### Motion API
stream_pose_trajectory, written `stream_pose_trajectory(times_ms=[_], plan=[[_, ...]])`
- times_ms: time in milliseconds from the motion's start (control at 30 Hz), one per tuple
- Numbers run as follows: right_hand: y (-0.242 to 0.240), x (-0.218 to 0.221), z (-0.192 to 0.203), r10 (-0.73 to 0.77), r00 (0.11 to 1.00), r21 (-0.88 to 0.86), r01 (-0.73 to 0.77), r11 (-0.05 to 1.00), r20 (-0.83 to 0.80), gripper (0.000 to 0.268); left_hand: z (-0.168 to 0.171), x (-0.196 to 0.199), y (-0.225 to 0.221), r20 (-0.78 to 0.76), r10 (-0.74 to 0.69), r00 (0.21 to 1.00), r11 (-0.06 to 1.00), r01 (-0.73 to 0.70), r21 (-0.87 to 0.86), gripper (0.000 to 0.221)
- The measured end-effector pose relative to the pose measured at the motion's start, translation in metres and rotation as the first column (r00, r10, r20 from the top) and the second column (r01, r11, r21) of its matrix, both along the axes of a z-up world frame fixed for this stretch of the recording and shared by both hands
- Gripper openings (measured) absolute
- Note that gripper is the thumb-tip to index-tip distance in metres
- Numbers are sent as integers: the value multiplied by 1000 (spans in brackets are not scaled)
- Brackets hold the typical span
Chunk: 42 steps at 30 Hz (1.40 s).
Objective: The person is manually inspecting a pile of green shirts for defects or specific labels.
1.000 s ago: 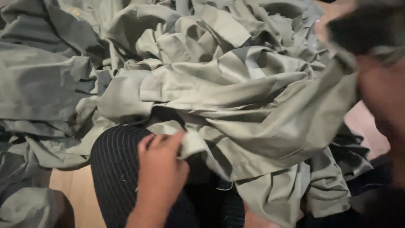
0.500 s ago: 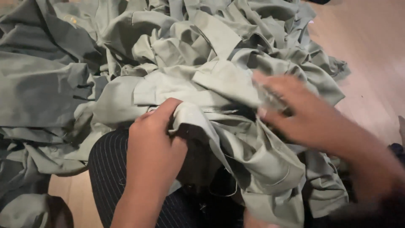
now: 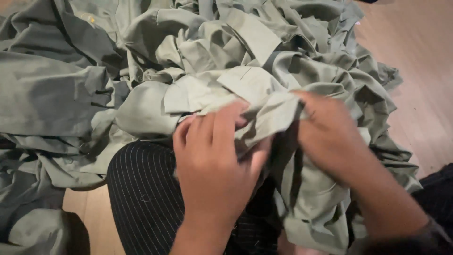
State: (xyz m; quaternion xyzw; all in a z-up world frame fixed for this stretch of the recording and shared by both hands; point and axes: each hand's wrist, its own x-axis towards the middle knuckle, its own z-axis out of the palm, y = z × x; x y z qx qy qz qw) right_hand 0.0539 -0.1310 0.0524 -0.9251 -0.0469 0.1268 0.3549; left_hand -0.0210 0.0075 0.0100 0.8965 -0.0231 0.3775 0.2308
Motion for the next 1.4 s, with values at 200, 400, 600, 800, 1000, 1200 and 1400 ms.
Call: stream_pose_trajectory(times_ms=[200, 400, 600, 800, 1000, 1200, 1400], plan=[[-20, 13, 2, -217, 975, 95, 212, 973, 51, 18, -83, -24, -6, -174, 80, 982, 949, -128, -288, 73], [-19, 9, 21, -482, 876, 143, 476, 868, 7, 28, -110, -14, -23, -151, -32, 988, 807, -64, -587, 82], [-60, 25, 2, -512, 836, 28, 517, 855, 197, 24, -118, -17, -21, -108, -258, 960, 840, 168, -516, 25], [-58, 17, 14, -475, 850, 191, 439, 878, 228, 25, -48, 2, 0, -250, -131, 959, 791, -51, -610, 29], [-78, 28, 11, -183, 980, -49, 187, 981, 74, 20, -1, 17, 38, -249, 66, 966, 836, -189, -514, 35], [-124, 40, -9, 35, 916, -438, -225, 870, -400, 51, 24, 31, 78, -572, -70, 817, 798, -298, -524, 47], [-114, 49, 5, -65, 886, -531, -215, 819, -459, 46, 71, 41, 62, -836, -301, 459, 674, -519, -527, 32]])
